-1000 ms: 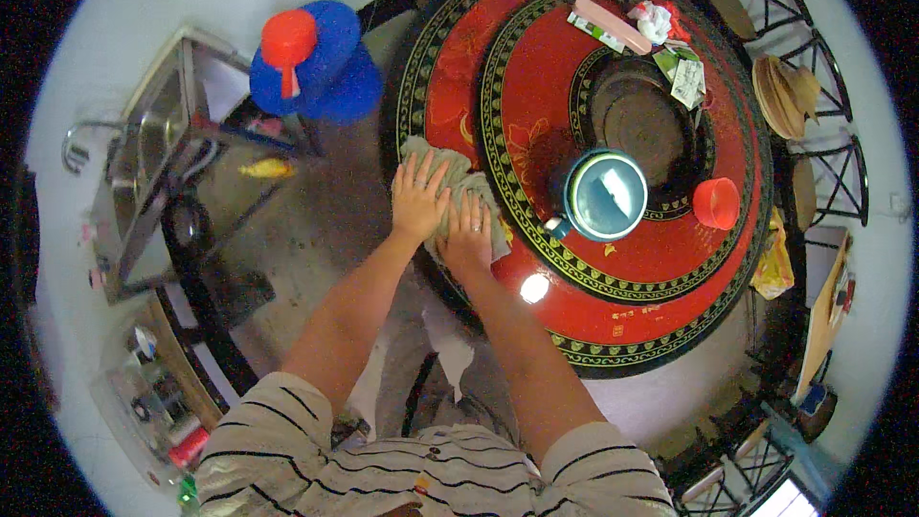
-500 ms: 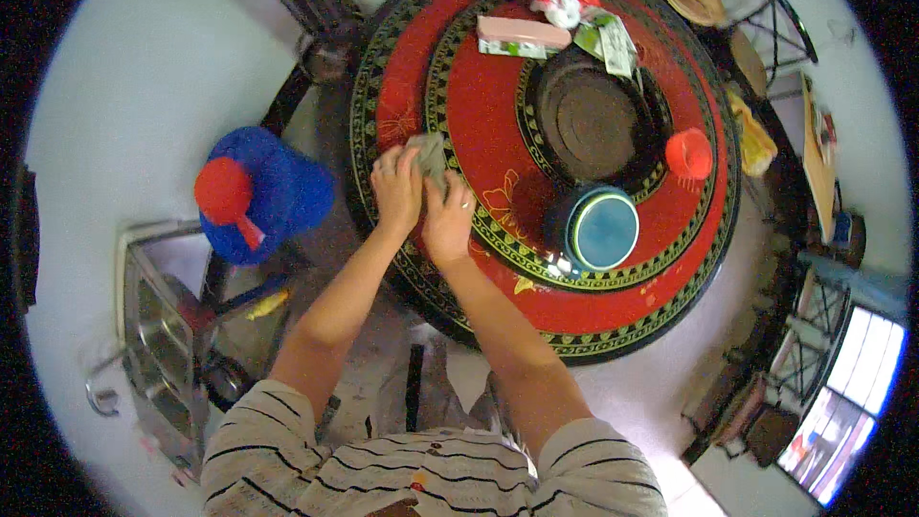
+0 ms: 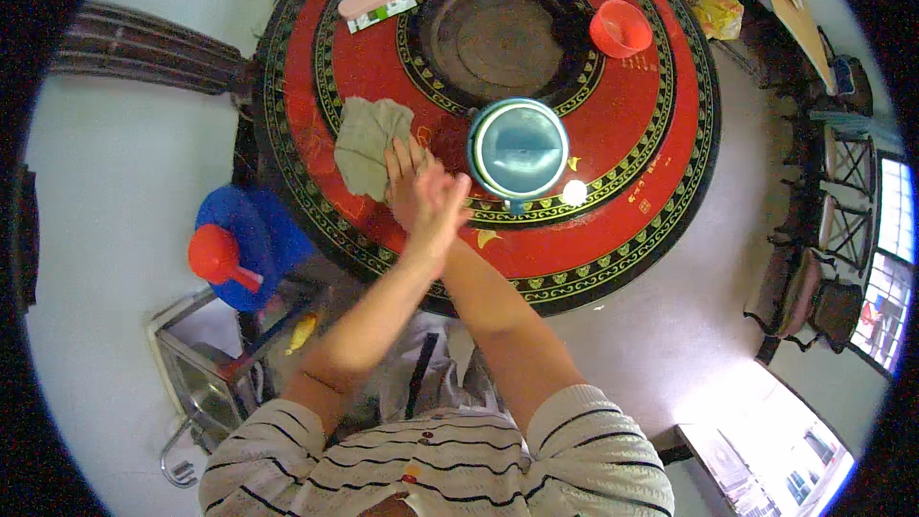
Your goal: The person washes a cloth in a sink, then uses it to wipe a wooden table, a round red table, and a yellow table. They also wipe the seats and backs of several chairs. The person moves items like a kettle and cups to access the surfaces.
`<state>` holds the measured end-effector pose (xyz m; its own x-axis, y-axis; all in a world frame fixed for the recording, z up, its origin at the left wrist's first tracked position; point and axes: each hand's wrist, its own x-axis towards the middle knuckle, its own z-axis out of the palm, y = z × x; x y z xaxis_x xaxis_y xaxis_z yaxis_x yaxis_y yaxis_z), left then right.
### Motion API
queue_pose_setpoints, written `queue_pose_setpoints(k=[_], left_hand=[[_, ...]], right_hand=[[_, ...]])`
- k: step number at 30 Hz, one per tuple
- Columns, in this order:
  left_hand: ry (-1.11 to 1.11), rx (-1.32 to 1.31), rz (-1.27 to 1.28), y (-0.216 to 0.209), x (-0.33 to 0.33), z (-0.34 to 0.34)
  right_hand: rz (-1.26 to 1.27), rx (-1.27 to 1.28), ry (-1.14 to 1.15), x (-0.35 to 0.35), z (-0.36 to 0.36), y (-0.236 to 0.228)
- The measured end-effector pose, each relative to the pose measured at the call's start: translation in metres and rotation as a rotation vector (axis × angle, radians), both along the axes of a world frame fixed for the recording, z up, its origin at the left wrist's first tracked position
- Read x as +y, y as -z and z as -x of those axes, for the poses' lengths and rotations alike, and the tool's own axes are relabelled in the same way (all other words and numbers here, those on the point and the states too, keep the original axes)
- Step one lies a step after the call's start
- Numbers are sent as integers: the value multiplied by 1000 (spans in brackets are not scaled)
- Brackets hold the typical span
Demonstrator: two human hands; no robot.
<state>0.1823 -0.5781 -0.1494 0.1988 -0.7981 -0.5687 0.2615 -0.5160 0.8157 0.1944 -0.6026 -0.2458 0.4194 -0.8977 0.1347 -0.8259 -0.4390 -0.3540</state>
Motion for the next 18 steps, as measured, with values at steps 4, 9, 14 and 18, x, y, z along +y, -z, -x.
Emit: queue_pose_setpoints(k=[4,9,14,18], left_hand=[[-181,266,-222,-36,-4,60],[-165,185,-175,-34,-36,102],[-103,21,14,8,-64,62],[154,-78,14,-10,-77,29]], right_hand=[[-44,-24,-62,25,18,-1],[264,850,-10,51,76,100],[-84,43,-8,59,152,18],[1,56,93,33,255,-4]])
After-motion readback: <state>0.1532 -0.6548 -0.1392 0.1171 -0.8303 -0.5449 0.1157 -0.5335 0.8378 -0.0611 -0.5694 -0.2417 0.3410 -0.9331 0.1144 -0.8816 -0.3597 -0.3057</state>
